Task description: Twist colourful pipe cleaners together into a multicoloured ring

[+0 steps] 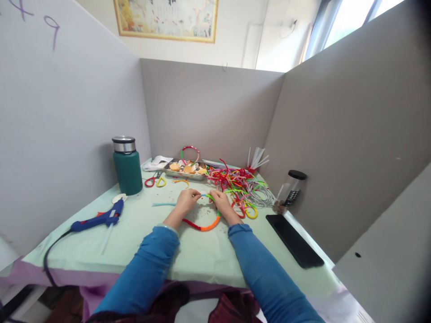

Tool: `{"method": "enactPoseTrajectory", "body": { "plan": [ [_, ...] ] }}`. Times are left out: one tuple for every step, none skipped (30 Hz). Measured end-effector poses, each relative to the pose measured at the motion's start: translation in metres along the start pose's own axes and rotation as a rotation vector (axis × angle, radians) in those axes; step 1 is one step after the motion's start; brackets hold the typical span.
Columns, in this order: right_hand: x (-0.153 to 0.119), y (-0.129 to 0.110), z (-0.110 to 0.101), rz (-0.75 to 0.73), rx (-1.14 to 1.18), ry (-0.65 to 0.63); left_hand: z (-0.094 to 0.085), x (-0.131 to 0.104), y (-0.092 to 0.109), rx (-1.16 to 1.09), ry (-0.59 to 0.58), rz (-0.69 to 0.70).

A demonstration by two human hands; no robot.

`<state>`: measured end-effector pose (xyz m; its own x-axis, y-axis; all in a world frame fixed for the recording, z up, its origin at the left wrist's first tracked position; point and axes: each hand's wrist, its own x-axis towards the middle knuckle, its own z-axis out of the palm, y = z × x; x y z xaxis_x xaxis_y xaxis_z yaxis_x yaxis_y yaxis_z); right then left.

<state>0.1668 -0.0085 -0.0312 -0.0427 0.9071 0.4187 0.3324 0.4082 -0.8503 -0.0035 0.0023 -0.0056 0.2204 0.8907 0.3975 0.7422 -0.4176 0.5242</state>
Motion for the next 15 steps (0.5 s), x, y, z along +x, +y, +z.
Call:
{"method": "enactPoseTrajectory", "body": {
  "plan": [
    [0.000,-0.001,0.000,0.002,-0.004,-0.007,0.000,0.000,0.000,0.002,-0.008,0.003],
    [0.000,-0.002,0.000,-0.001,-0.010,-0.012,-0.001,0.000,0.000,0.000,-0.019,0.004],
    [0.000,-0.003,0.000,-0.007,-0.014,-0.016,-0.001,-0.001,0.000,-0.005,-0.027,0.002],
    [-0.001,-0.004,0.000,-0.011,-0.015,-0.020,-0.001,-0.001,0.000,-0.010,-0.030,-0.002],
    [-0.001,-0.005,0.001,-0.014,-0.010,-0.023,-0.001,-0.001,0.000,-0.017,-0.033,-0.006],
    [-0.001,-0.006,0.001,-0.012,-0.002,-0.024,0.000,-0.001,0.000,-0.027,-0.036,-0.013],
    [-0.002,-0.008,0.001,-0.007,0.005,-0.024,0.000,-0.001,0.000,-0.041,-0.040,-0.025],
    [-0.002,-0.009,0.002,0.001,0.011,-0.024,0.000,-0.001,0.000,-0.061,-0.049,-0.039],
    [-0.002,-0.010,0.002,0.011,0.014,-0.022,0.000,-0.001,0.000,-0.084,-0.059,-0.056],
    [-0.002,-0.011,0.002,0.021,0.017,-0.021,0.000,-0.001,0.000,-0.106,-0.070,-0.072],
    [-0.002,-0.011,0.001,0.030,0.021,-0.022,0.000,-0.001,0.000,-0.126,-0.079,-0.086],
    [-0.002,-0.011,0.001,0.037,0.027,-0.025,0.000,0.000,0.000,-0.143,-0.084,-0.095],
    [-0.002,-0.011,0.001,0.039,0.034,-0.031,0.000,0.000,0.001,-0.159,-0.085,-0.101],
    [-0.002,-0.011,0.001,0.039,0.041,-0.037,0.000,0.000,0.001,-0.176,-0.084,-0.108],
    [-0.002,-0.011,0.001,0.037,0.047,-0.041,-0.001,0.000,0.001,-0.196,-0.085,-0.118]
  ]
}}
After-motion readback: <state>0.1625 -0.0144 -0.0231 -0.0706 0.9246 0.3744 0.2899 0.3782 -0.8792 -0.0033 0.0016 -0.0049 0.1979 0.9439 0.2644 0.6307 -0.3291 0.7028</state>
